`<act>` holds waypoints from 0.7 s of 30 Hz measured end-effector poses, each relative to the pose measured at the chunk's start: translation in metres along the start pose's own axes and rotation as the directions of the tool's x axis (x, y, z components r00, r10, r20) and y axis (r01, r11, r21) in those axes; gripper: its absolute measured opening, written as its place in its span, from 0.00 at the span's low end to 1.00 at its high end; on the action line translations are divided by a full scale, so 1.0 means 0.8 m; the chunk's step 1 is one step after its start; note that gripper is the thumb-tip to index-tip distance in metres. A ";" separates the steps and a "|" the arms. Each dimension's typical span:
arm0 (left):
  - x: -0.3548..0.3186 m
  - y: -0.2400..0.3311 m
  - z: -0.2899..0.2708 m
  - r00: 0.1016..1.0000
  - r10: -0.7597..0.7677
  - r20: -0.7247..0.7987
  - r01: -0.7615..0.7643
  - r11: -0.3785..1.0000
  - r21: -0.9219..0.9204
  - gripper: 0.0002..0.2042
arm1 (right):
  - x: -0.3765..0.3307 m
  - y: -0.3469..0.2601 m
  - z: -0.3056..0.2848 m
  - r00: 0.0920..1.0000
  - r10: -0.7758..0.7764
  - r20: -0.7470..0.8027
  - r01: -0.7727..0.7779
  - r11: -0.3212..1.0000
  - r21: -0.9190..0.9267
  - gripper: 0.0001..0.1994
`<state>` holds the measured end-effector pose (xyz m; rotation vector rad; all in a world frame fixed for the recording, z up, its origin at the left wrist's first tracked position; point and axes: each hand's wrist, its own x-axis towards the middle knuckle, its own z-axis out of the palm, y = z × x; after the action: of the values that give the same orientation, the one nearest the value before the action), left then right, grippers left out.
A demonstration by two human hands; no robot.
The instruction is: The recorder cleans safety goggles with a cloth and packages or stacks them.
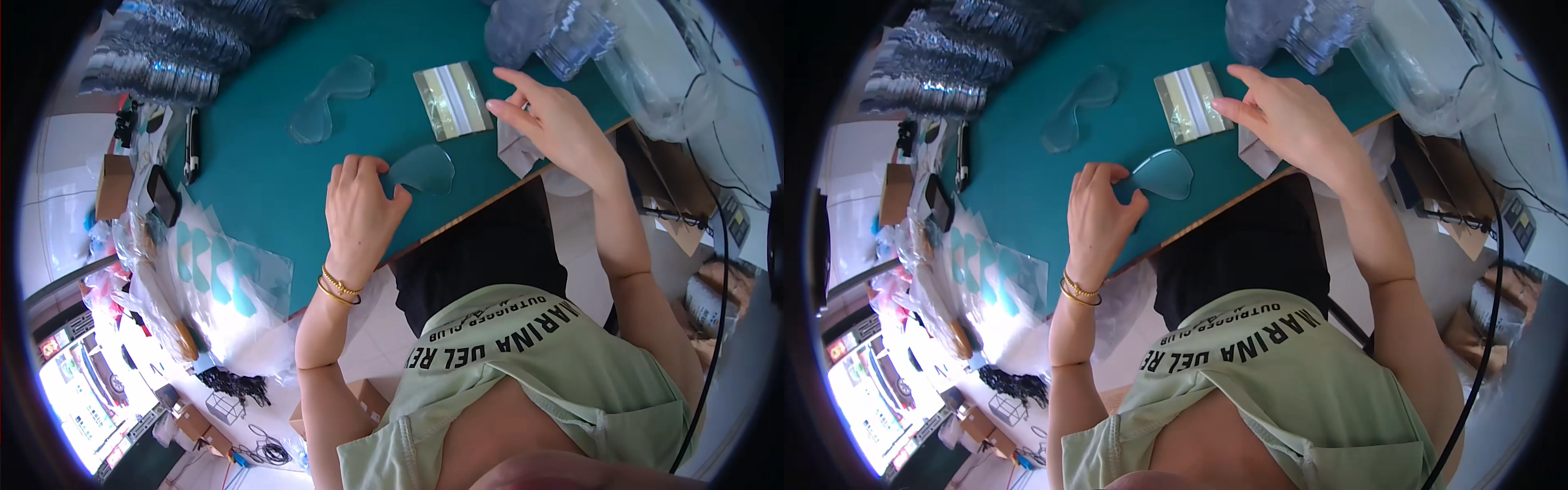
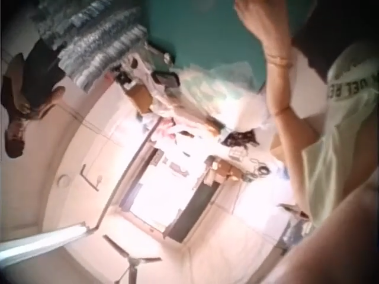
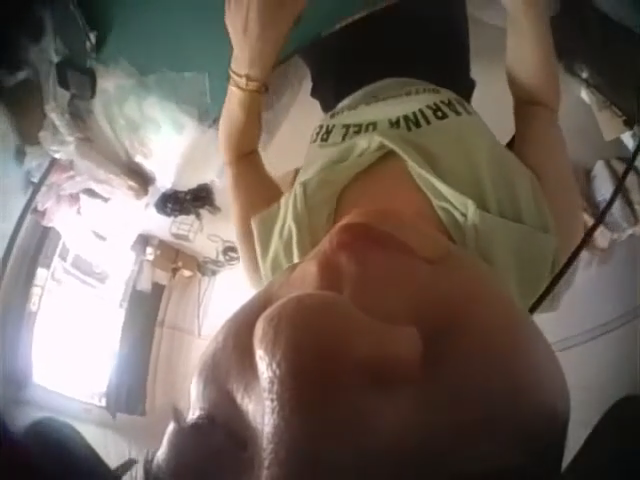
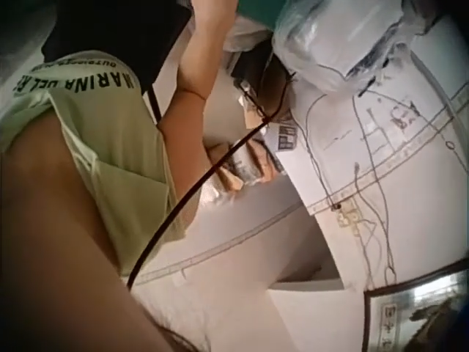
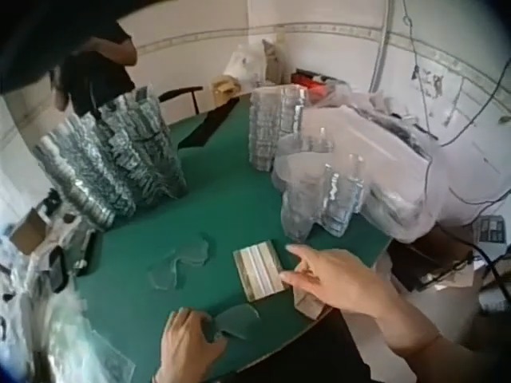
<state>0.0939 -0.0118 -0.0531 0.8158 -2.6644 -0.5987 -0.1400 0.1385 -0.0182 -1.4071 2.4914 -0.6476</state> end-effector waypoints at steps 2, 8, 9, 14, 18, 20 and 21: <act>0.004 -0.005 -0.005 1.000 0.012 -0.002 -0.012 1.000 -0.014 0.12 | -0.005 -0.011 -0.041 0.990 -0.118 0.078 0.073 0.898 0.433 0.21; 0.081 -0.048 -0.046 0.982 -0.115 -0.151 0.125 0.990 0.062 0.15 | 0.029 -0.009 -0.179 0.947 0.088 -0.309 -0.023 0.978 0.208 0.14; 0.094 -0.058 -0.051 0.982 -0.109 -0.154 0.120 0.991 0.064 0.15 | 0.044 0.006 -0.186 0.945 0.089 -0.315 -0.022 0.978 0.209 0.14; 0.140 -0.109 -0.028 0.990 -0.095 -0.103 0.106 0.988 0.112 0.21 | 0.112 0.062 -0.197 0.786 -0.591 -0.181 0.613 0.783 0.105 0.13; 0.141 -0.122 -0.011 0.995 -0.004 -0.096 0.029 0.963 0.267 0.26 | 0.112 0.035 -0.209 0.984 -0.168 0.066 0.177 0.968 -0.175 0.14; 0.148 -0.121 -0.015 0.997 -0.062 -0.049 0.072 0.973 0.219 0.25 | 0.118 0.030 -0.218 0.964 -0.144 0.222 0.197 0.950 -0.242 0.14; 0.151 -0.118 -0.019 0.994 -0.109 -0.005 0.108 0.980 0.169 0.23 | 0.118 0.035 -0.214 0.963 -0.144 0.229 0.199 0.951 -0.238 0.14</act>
<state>0.0472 -0.1577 -0.0658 1.0126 -2.7163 -0.4019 -0.2769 0.1172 0.1229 -1.7023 2.3683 -0.1897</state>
